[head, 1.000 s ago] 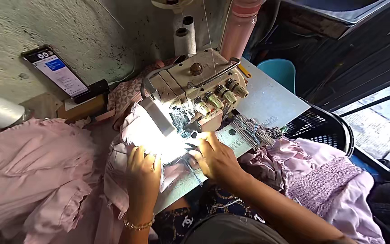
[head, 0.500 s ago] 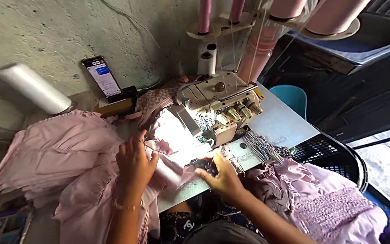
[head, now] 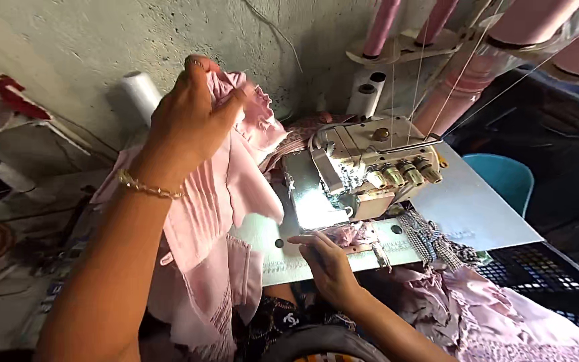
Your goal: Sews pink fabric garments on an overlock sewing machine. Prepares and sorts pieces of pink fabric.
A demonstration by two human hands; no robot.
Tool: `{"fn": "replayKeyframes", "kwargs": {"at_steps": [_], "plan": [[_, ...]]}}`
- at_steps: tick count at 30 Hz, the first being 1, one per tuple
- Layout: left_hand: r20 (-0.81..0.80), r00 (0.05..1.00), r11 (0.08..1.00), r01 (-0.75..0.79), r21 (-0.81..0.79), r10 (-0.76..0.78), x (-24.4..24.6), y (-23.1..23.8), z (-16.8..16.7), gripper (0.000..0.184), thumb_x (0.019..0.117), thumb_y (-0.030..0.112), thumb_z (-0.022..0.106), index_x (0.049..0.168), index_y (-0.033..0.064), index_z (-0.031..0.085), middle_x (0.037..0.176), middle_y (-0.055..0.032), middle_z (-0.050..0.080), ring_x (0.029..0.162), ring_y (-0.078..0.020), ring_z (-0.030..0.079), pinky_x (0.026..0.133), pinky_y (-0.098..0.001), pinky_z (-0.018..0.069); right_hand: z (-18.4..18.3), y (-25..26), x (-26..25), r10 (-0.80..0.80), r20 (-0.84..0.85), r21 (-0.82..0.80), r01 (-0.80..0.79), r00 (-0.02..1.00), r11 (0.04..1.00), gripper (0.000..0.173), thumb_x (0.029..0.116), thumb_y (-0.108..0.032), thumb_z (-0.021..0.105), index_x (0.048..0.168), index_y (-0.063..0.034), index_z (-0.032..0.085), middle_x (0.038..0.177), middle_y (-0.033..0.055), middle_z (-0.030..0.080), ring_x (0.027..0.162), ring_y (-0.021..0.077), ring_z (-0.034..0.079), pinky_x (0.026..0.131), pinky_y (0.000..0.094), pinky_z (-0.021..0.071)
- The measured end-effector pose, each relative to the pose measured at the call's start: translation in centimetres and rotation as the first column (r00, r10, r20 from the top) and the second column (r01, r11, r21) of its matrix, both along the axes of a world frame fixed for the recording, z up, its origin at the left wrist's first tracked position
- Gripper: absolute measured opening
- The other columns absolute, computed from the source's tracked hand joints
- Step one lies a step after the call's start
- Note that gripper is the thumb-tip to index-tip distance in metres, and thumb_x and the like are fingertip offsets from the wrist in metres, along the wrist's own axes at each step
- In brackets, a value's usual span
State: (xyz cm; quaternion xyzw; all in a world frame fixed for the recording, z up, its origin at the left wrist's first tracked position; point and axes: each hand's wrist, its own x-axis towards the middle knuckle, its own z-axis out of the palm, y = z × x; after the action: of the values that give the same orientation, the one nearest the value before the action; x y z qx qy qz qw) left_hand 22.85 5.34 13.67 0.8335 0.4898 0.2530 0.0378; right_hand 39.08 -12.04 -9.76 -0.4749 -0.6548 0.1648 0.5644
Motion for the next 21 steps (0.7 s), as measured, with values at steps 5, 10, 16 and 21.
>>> {"fn": "replayKeyframes", "kwargs": {"at_steps": [5,10,16,21], "plan": [[0.022,0.998,0.998,0.054,0.012,-0.054,-0.7,1.1,3.8,0.041,0.1033,0.016,0.042,0.142,0.0058,0.049,0.141,-0.0249,0.053,0.134,-0.0376,0.050,0.106,-0.0621,0.0397,5.0,3.5,-0.6,0.054,-0.303,-0.013,-0.061,0.951,0.998,0.043,0.1017,-0.018,0.061,0.137,0.0064,0.054,0.128,0.0169,0.060,0.072,0.0027,0.064,0.061,0.0197,0.0560],[0.011,1.000,0.997,0.020,0.069,-0.021,-2.1,-0.5,5.8,0.039,0.1023,0.008,0.039,0.133,0.0133,0.063,0.132,-0.0220,0.051,0.123,-0.0350,0.050,0.097,-0.0572,0.0403,6.7,9.4,-1.7,0.035,-0.583,-0.211,-0.193,0.811,0.958,0.076,0.0928,-0.012,0.073,0.156,-0.0074,0.031,0.144,0.0151,0.050,0.082,0.0098,0.067,0.068,0.0274,0.0579],[0.049,0.994,0.978,-0.106,0.179,0.099,-3.2,-0.8,6.9,0.039,0.1029,0.008,0.039,0.133,0.0124,0.064,0.132,-0.0248,0.051,0.121,-0.0378,0.052,0.097,-0.0562,0.0418,5.0,9.9,-4.1,0.096,-0.591,-0.151,-0.227,0.801,0.962,0.046,0.0962,-0.005,0.065,0.136,0.0050,0.046,0.102,0.0131,0.068,0.066,0.0140,0.070,0.056,0.0302,0.0617],[0.261,0.964,0.993,-0.078,0.092,0.052,-3.5,-0.2,6.6,0.038,0.1022,0.013,0.038,0.133,0.0064,0.059,0.127,-0.0202,0.056,0.116,-0.0259,0.056,0.095,-0.0482,0.0448,4.0,3.7,-7.8,0.182,-0.456,-0.081,-0.244,0.871,0.966,0.103,0.0745,-0.030,0.090,0.148,0.0108,0.030,0.146,0.0239,0.048,0.084,0.0086,0.070,0.066,0.0266,0.0611]]}}
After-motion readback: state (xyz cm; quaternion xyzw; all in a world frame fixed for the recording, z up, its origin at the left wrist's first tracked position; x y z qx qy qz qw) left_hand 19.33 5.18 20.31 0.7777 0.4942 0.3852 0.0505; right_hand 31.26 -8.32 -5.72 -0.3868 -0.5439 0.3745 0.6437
